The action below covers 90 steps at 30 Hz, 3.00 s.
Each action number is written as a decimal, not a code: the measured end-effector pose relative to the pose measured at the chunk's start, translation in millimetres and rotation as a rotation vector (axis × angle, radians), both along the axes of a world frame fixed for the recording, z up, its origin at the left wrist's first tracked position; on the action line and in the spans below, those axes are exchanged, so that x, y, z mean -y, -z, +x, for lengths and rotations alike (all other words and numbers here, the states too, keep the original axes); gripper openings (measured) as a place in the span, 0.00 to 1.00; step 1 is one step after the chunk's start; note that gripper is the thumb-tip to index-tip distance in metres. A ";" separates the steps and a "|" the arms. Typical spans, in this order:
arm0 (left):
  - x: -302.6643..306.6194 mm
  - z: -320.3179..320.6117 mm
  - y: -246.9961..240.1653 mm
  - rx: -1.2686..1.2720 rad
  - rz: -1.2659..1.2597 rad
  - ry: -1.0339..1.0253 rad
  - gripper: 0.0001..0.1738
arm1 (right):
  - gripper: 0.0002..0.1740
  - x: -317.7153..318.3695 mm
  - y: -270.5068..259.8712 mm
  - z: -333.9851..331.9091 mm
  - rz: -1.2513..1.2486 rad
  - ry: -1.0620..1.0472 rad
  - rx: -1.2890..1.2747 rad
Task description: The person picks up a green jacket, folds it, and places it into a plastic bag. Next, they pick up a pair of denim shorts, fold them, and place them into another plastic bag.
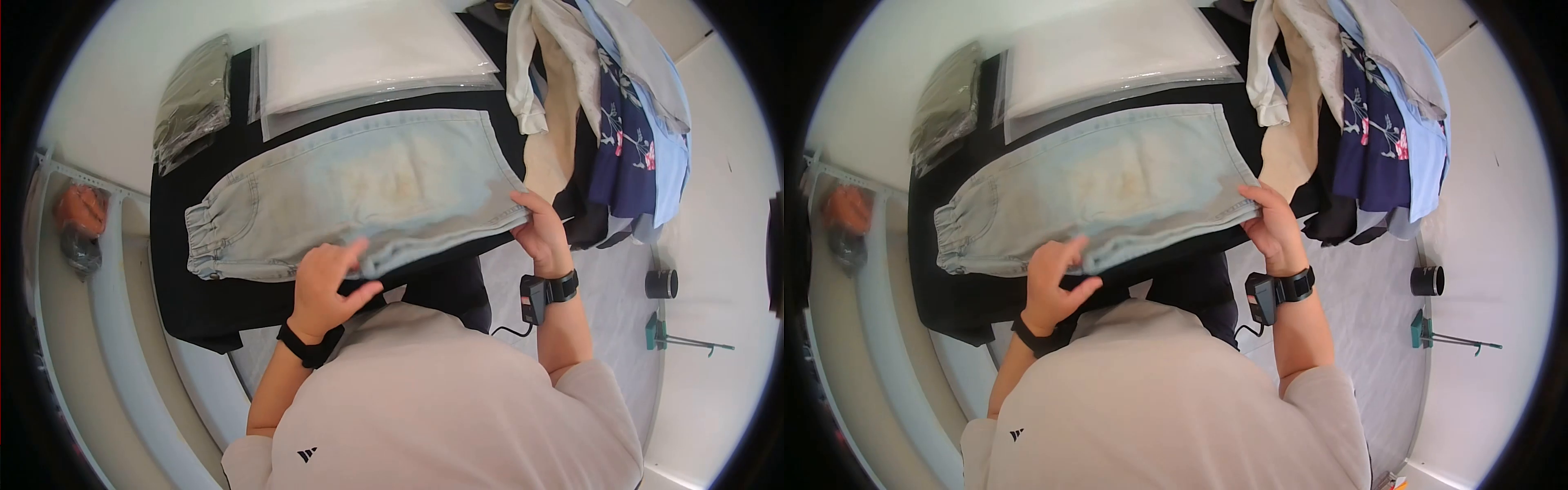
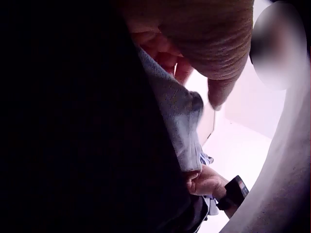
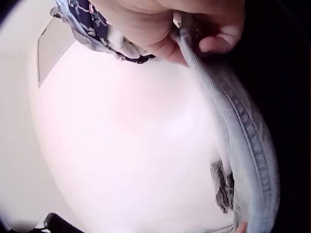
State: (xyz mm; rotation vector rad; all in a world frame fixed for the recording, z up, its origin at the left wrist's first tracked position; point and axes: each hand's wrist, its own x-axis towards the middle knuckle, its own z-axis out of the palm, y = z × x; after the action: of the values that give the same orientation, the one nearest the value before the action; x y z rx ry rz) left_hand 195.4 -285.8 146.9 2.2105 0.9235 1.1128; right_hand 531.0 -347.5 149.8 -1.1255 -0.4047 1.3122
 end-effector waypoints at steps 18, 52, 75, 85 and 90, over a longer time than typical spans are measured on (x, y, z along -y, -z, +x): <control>-4.0 -7.6 -0.3 -0.152 0.157 0.374 0.13 | 0.42 -56.9 -53.5 -155.0 0.322 -0.451 0.975; -10.8 -134.7 -8.9 0.188 -0.511 -0.955 0.42 | 0.30 -33.1 -28.6 -174.2 0.613 -0.656 1.571; -40.4 -76.1 -53.7 0.928 -0.491 -0.509 0.17 | 0.39 -30.2 2.9 -196.2 0.563 -0.536 1.714; -24.7 19.9 -56.7 -0.125 0.032 -0.043 0.28 | 0.31 -76.8 -15.1 -106.0 0.094 -0.505 -0.261; -15.7 3.8 -44.4 -0.144 0.139 0.047 0.15 | 0.25 -79.7 -20.7 -110.6 0.053 -0.485 -0.234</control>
State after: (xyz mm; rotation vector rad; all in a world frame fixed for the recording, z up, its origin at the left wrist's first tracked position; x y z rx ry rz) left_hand 199.3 -270.1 191.3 2.4395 0.8709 1.0359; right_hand 420.4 -267.7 170.5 -0.8425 -0.5555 1.8241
